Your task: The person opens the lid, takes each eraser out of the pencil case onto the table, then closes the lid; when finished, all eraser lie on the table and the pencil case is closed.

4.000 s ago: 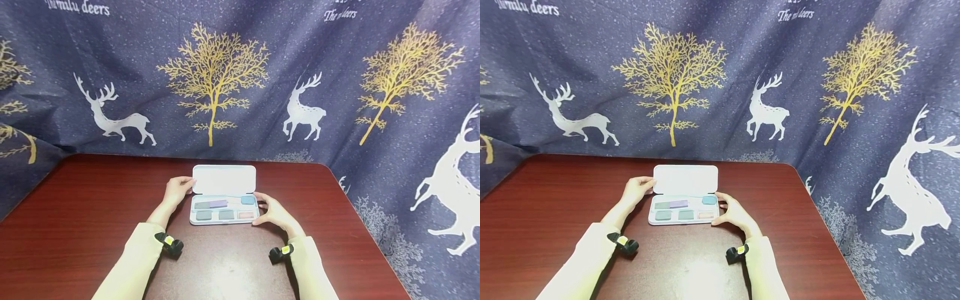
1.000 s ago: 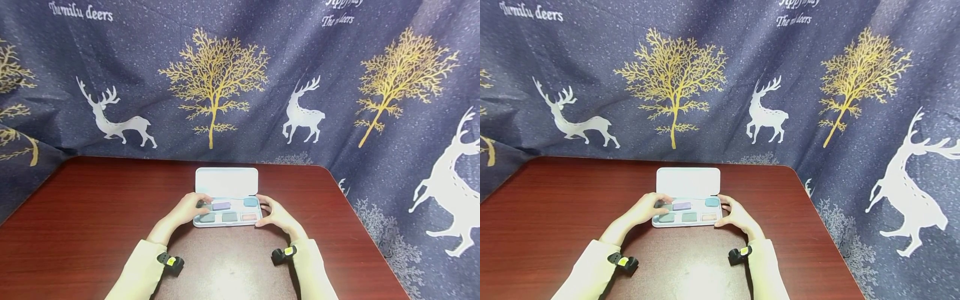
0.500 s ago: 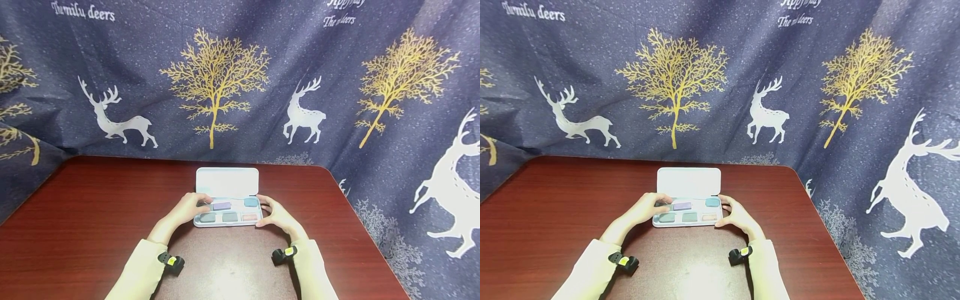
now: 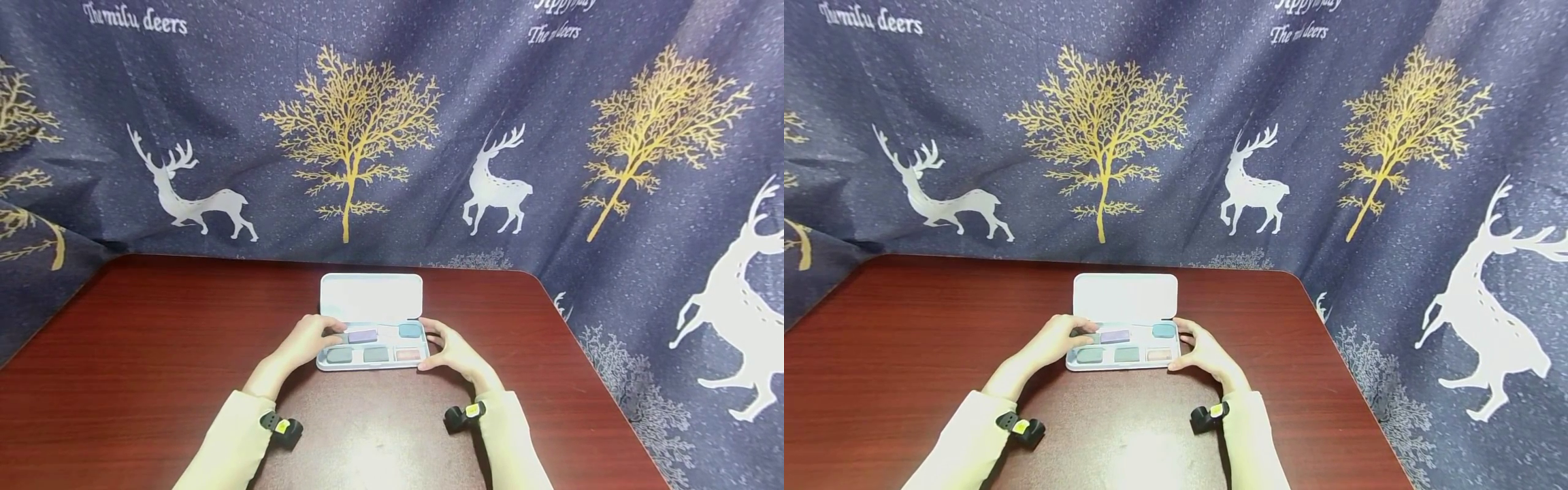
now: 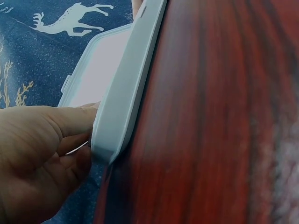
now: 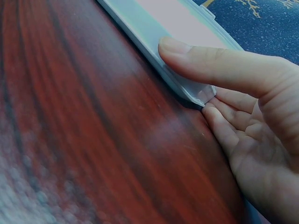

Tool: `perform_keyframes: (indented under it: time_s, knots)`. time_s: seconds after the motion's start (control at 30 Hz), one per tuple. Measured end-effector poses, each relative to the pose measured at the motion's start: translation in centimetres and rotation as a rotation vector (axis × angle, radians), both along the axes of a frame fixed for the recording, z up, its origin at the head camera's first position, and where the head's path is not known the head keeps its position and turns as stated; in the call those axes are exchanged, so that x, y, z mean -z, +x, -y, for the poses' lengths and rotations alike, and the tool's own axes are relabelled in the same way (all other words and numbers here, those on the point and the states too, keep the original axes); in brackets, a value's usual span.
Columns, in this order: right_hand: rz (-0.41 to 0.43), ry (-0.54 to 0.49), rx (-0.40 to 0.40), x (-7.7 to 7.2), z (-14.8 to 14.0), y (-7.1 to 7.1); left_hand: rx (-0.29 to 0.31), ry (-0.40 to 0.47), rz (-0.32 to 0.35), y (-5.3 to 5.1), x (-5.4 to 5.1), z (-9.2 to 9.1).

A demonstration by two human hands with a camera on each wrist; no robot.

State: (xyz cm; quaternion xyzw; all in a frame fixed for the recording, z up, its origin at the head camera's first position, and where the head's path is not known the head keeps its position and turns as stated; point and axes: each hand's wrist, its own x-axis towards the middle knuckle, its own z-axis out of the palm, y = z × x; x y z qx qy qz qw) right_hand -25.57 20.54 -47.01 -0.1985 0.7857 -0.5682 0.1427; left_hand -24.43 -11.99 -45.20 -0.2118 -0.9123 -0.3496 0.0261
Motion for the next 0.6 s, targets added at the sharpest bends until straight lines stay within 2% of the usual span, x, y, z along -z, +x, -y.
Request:
perform_keyframes:
  time_s: [0.3, 0.6]
  knots:
    - [0.005, -0.011, -0.002, -0.1, 0.03, 0.05, 0.001, 0.011, -0.008, -0.05, 0.0, 0.03]
    - [-0.01, -0.004, 0.003, -0.07, 0.11, -0.03, -0.006, 0.006, 0.016, 0.0, -0.07, 0.04]
